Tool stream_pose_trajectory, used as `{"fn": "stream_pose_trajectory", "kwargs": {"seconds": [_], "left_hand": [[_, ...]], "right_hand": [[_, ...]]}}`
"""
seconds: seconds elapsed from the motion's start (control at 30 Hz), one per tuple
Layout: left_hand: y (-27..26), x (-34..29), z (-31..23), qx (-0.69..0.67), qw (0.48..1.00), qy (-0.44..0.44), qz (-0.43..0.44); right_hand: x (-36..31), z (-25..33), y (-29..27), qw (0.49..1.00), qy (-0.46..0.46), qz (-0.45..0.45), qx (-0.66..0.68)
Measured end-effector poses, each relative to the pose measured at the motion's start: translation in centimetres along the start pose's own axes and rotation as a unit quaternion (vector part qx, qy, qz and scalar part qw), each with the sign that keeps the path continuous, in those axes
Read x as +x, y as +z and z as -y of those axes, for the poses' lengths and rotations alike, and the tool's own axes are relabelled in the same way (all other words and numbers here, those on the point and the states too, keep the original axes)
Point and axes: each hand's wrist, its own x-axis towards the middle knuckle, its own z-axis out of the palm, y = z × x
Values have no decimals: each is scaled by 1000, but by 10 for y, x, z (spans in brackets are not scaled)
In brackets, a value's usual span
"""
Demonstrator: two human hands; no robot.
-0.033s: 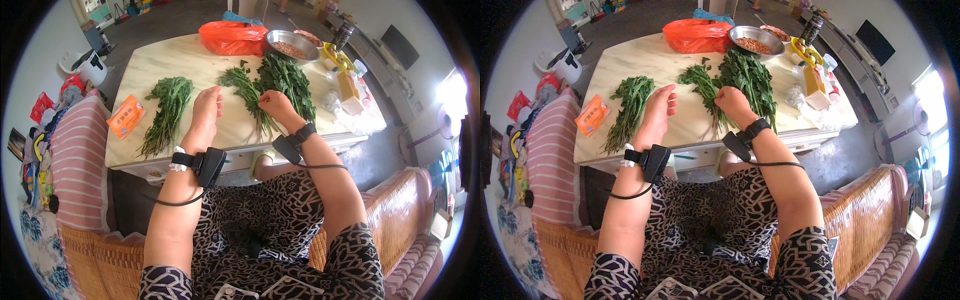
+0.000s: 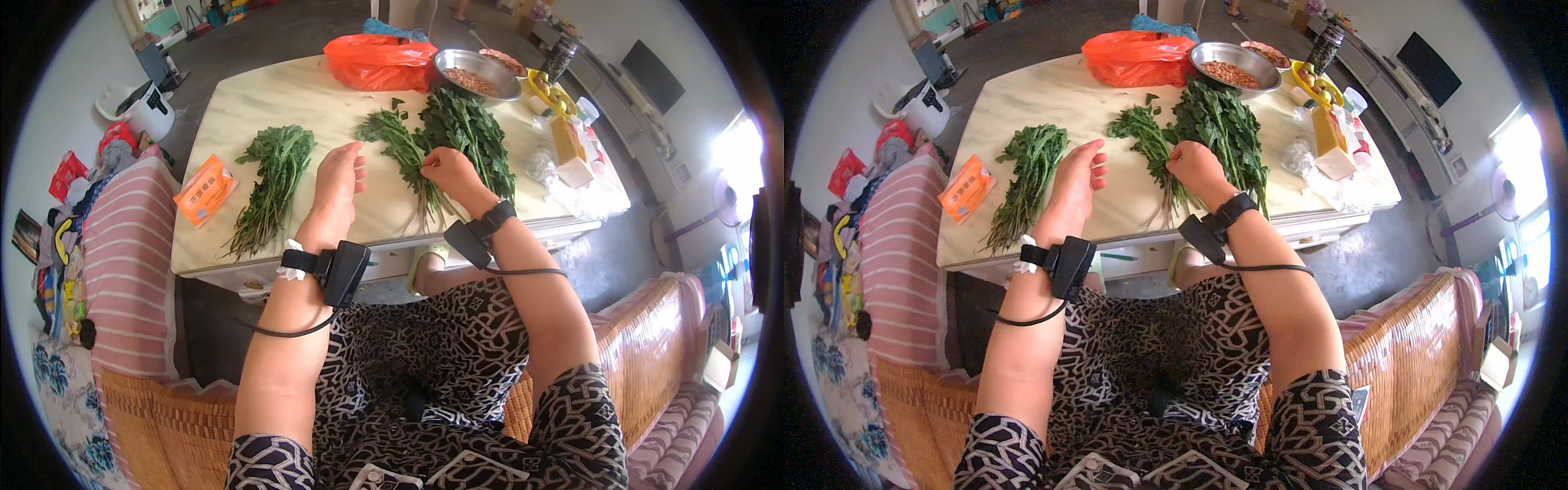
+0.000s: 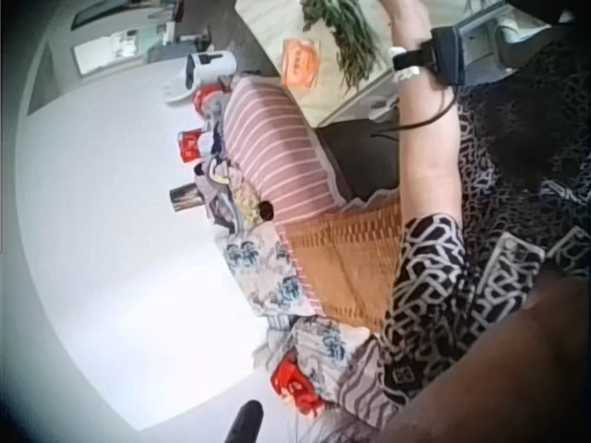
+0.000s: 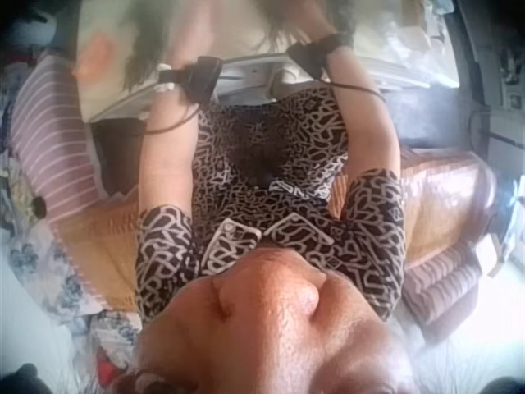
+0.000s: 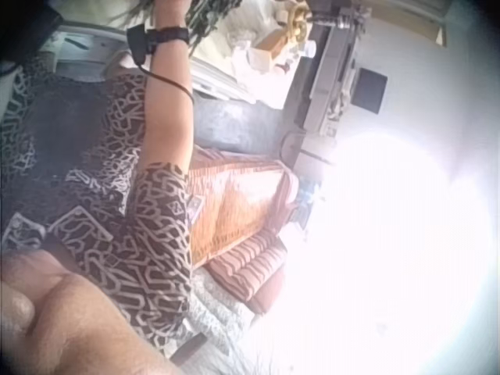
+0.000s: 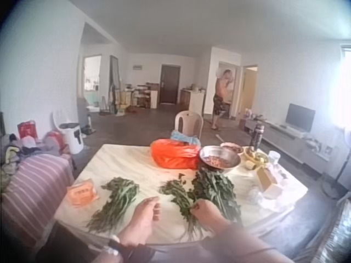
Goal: The person picks individual leaves and stems from bunches of green leafy vegetables on a table by hand, sorting them into different piles.
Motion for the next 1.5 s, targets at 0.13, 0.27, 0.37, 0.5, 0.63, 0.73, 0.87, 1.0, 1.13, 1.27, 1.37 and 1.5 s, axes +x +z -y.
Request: {"fn": "stream_pose_trajectory", "kwargs": {"seconds": [0.13, 0.27, 0.37, 0.5, 0.63, 0.73, 0.87, 1.0, 1.13, 1.27, 1.37, 1.5], "left_hand": [[4, 0, 8, -48, 997, -64, 12], [11, -1, 12, -112, 989, -100, -11], [14, -4, 15, -128, 986, -106, -12], [18, -7, 18, -134, 985, -112, -4], [19, -8, 20, -125, 985, -117, -1], [18, -7, 21, -118, 986, -120, -7], [16, -6, 21, -115, 986, -121, -3], [19, -6, 24, -112, 986, -121, 11], [20, -5, 25, -109, 986, -125, 10], [17, -2, 27, -108, 986, -127, 5], [17, 0, 28, -105, 987, -124, 13], [18, -1, 29, -101, 987, -125, 17]], "right_hand": [[1, 0, 0, 1000, 1, 7, -19], [-1, 4, -1, 999, 12, 4, -35], [-4, 11, -2, 998, 30, 7, -45], [-5, 14, -5, 995, 34, 12, -96], [-3, 8, -3, 995, 22, 10, -102], [-5, 11, -4, 995, 27, 13, -100], [-7, 17, -3, 992, 48, 25, -114], [-2, 9, 1, 991, 45, 27, -123], [-3, 9, 1, 992, 45, 19, -115], [-4, 17, 0, 992, 53, 14, -111], [-5, 21, -5, 994, 47, 3, -100], [-7, 16, -5, 993, 56, 26, -98]]}}
